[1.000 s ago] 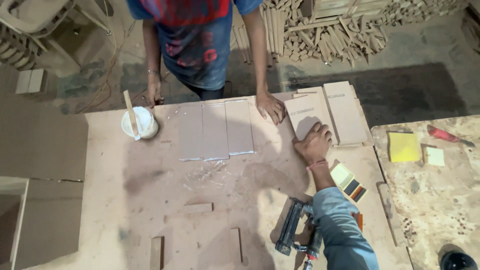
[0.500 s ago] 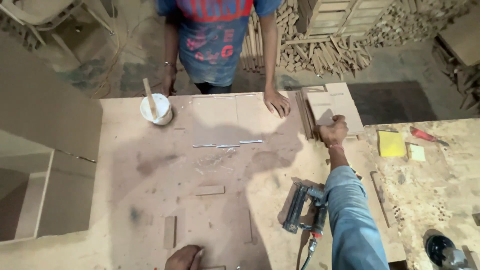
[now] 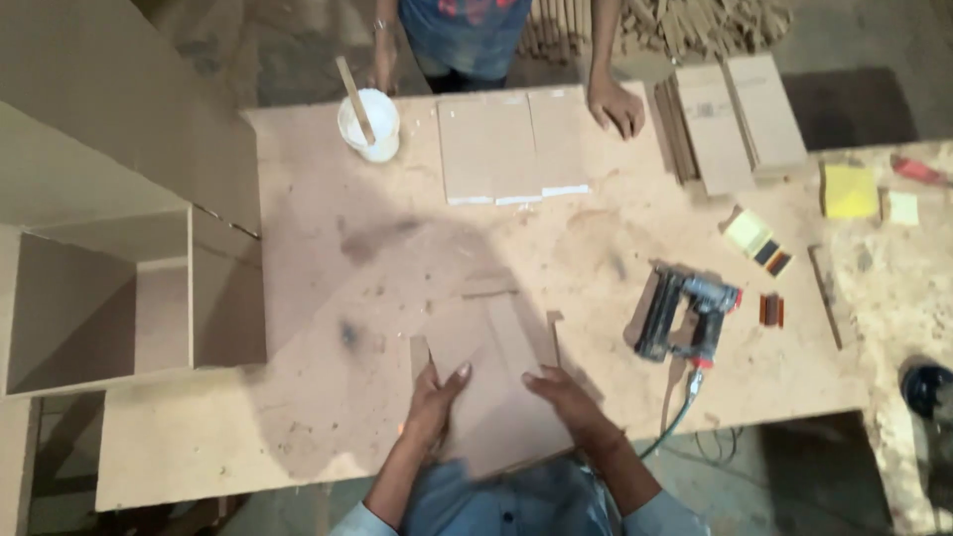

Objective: The person assembles small wooden boxes by aligning pre-cut panels and securing them with a pneumatic nail gun. They repeatedly position the panels, fire the nail gun to fasten the joints, and reposition the partially assembled boxes on the workbench.

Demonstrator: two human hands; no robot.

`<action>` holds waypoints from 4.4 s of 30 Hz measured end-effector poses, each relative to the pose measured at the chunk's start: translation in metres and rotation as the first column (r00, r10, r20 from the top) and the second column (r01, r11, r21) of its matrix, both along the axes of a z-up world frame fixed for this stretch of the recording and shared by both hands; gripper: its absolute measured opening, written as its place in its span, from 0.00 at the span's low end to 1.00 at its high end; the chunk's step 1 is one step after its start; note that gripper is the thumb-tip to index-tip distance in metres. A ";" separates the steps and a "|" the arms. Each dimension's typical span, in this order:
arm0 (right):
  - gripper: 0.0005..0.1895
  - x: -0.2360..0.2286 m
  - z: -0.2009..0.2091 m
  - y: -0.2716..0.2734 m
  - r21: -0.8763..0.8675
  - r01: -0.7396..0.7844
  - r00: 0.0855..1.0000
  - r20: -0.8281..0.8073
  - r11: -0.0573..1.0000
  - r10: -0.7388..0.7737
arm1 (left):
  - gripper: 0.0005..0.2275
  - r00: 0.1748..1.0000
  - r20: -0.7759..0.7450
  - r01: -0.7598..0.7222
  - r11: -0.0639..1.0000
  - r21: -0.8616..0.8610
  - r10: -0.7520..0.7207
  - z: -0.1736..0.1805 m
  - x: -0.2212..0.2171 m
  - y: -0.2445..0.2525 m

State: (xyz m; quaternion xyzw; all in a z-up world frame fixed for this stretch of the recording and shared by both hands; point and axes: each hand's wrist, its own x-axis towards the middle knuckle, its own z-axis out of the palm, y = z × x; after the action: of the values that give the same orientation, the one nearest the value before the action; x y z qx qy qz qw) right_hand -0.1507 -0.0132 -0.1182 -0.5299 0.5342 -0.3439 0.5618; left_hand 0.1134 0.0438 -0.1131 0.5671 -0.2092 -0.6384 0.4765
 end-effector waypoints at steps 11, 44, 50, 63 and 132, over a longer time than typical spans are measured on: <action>0.14 0.011 -0.007 -0.022 -0.298 -0.029 0.601 -0.768 0.954 -0.221 | 0.17 0.697 0.716 0.069 0.989 -0.128 0.044 -0.009 0.045 0.009; 0.68 0.078 0.027 -0.428 -0.071 -0.042 0.452 -0.891 0.997 -0.045 | 0.18 0.451 0.892 -0.157 0.985 0.072 0.007 -0.001 0.003 -0.043; 0.62 0.078 0.002 -0.424 -0.339 -0.098 0.498 -0.831 0.936 -0.249 | 0.19 0.441 0.897 -0.131 0.989 0.069 -0.004 -0.008 0.003 -0.038; 0.15 0.026 0.122 -0.285 -0.480 -0.441 0.767 -0.640 0.758 0.041 | 0.23 0.476 0.844 -0.074 0.968 -0.242 0.247 -0.014 0.015 -0.048; 0.43 0.042 0.051 -0.098 -0.247 -0.089 0.946 -0.324 0.965 0.004 | 0.36 0.605 0.779 0.090 0.958 -0.274 0.166 -0.014 0.032 -0.073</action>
State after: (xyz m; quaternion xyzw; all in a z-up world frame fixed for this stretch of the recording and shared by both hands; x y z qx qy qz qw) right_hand -0.1091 -0.1116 -0.0677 -0.6601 0.5562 -0.3063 0.4013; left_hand 0.1452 -0.0288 -0.1276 0.7206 -0.4762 -0.2724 0.4239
